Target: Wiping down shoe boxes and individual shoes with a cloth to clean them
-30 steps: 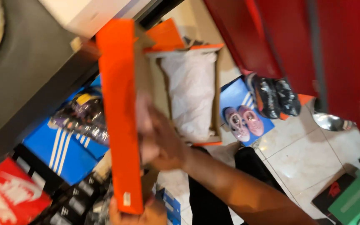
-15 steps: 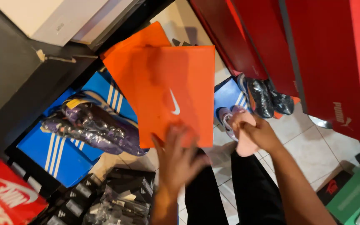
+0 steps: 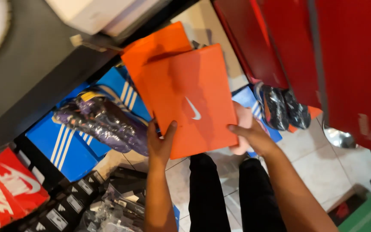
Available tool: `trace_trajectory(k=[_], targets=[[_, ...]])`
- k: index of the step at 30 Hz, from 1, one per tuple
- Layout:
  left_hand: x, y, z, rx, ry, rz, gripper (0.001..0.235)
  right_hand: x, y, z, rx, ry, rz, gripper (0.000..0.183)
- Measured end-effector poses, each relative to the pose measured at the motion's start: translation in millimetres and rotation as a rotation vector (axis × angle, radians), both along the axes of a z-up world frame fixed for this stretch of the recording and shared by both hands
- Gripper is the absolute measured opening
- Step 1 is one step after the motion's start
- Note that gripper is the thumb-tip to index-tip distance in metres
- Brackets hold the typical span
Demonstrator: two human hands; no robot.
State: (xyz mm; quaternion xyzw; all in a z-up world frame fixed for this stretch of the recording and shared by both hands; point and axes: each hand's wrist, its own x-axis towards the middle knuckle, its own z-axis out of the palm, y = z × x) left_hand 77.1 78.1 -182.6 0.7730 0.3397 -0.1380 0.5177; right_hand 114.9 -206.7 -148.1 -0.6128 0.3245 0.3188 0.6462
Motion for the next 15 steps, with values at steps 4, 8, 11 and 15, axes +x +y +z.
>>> trace_trajectory(k=[4, 8, 11, 15], targets=[[5, -14, 58, -0.574, 0.181, 0.301, 0.105, -24, -39, -63, 0.065, 0.135, 0.029, 0.082], [-25, -14, 49, -0.598, 0.056, 0.275, 0.102, -40, -46, -72, 0.028, 0.043, 0.082, 0.086], [-58, -20, 52, -0.613, -0.111, 0.314, 0.097, -67, -67, -84, 0.034, 0.028, 0.125, 0.085], [-126, -26, 42, -0.621, -0.231, 0.212, 0.087, -129, -94, -65, 0.11, 0.105, 0.171, 0.076]])
